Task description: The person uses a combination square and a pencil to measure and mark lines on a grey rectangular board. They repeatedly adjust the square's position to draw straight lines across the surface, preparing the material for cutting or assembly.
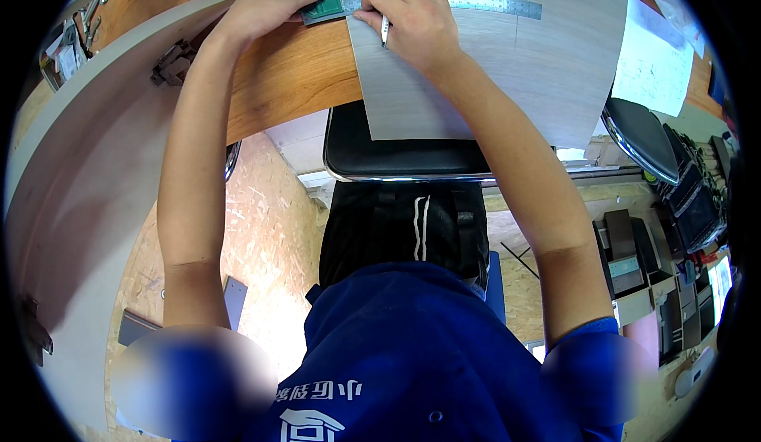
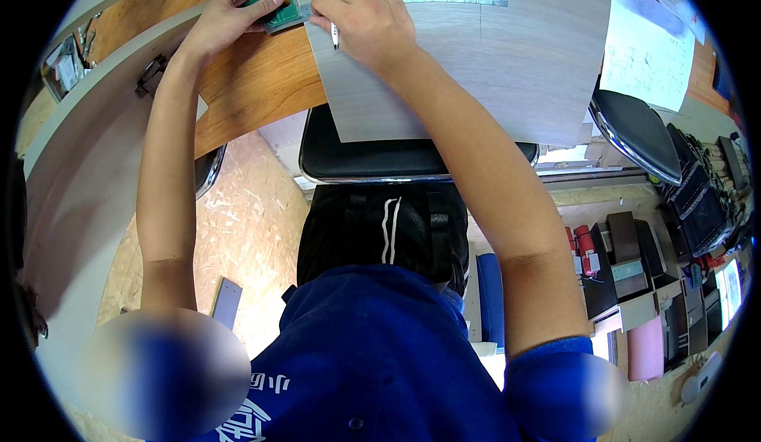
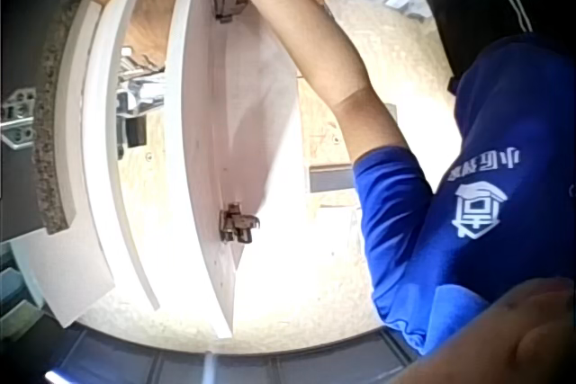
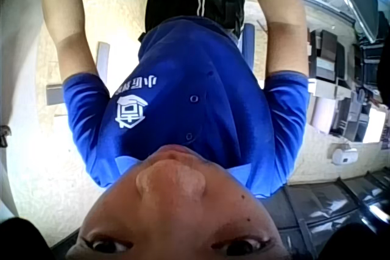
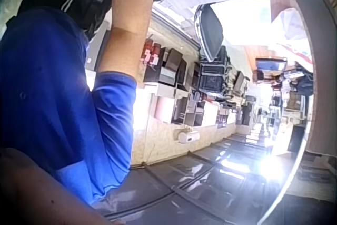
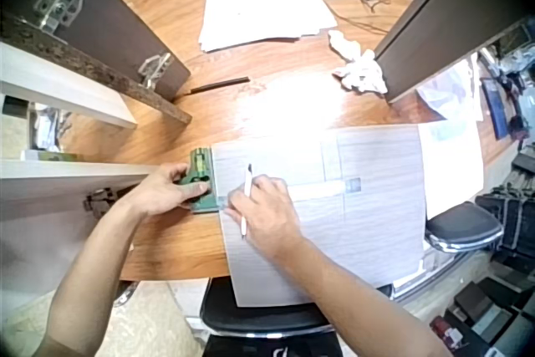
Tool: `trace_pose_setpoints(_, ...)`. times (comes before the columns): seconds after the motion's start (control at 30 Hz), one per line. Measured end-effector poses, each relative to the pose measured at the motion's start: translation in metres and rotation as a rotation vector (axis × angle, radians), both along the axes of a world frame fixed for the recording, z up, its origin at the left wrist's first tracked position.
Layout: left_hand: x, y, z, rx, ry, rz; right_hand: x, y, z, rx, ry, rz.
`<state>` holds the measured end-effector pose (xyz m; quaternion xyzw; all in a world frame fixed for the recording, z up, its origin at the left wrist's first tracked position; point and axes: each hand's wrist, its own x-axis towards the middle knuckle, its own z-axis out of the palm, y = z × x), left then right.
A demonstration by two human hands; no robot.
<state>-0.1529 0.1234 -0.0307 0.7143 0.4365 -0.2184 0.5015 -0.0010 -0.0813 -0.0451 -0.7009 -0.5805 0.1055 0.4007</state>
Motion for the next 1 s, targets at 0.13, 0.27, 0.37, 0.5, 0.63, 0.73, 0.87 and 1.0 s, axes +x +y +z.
trace_pose_setpoints(0.13, -0.005, 0.003, -0.006, -0.014, -0.030, 0.001, 0.001, 0.000, 0.003, -0.001, -0.011, 0.007)
trace_pose_setpoints(0.27, -0.005, 0.000, -0.005, 0.018, -0.055, 0.039, 0.000, 0.000, 0.002, -0.004, 0.003, 0.009)
trace_pose_setpoints(0.37, -0.006, 0.003, -0.007, -0.018, -0.051, 0.041, 0.001, 0.000, 0.003, -0.013, 0.002, 0.012)
trace_pose_setpoints(0.5, 0.005, -0.002, 0.003, 0.004, 0.006, 0.003, 0.001, 0.000, 0.002, -0.005, 0.001, 0.001)
trace_pose_setpoints(0.63, -0.005, 0.004, -0.010, -0.015, -0.051, 0.022, 0.000, 0.001, 0.003, 0.005, -0.012, 0.003)
trace_pose_setpoints(0.73, 0.007, -0.006, 0.006, 0.018, -0.017, 0.043, 0.001, 0.000, 0.000, 0.016, 0.013, -0.002)
trace_pose_setpoints(0.87, -0.006, 0.003, -0.014, -0.007, -0.059, -0.011, 0.001, 0.002, 0.003, 0.023, 0.012, 0.004)
trace_pose_setpoints(1.0, -0.008, 0.005, -0.020, -0.041, -0.106, 0.024, 0.001, 0.001, 0.003, 0.030, 0.011, -0.006)
